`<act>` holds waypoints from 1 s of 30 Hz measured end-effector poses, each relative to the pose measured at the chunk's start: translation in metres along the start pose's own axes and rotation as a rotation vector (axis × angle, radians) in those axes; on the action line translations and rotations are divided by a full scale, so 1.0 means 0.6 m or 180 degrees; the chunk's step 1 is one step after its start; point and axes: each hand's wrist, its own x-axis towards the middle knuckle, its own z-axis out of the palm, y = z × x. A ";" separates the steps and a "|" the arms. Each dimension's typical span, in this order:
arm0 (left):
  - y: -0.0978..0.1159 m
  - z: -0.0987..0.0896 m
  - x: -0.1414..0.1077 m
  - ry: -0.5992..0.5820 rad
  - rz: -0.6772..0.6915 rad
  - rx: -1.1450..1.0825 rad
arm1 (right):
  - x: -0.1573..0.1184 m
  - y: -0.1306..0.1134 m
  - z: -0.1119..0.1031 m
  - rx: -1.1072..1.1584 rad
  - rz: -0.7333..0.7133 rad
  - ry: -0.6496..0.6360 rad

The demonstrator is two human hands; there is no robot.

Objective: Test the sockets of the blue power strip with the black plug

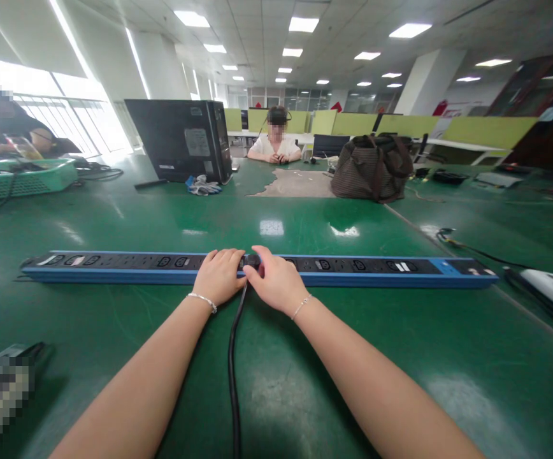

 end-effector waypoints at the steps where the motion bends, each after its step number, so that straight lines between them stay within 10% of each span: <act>1: -0.001 0.001 0.000 0.0027 0.0011 0.0016 | 0.010 -0.014 0.004 -0.0145 0.0156 -0.0074; 30: -0.004 0.000 -0.002 0.0133 0.0006 -0.0011 | 0.065 -0.057 0.000 -0.0312 0.0834 -0.0203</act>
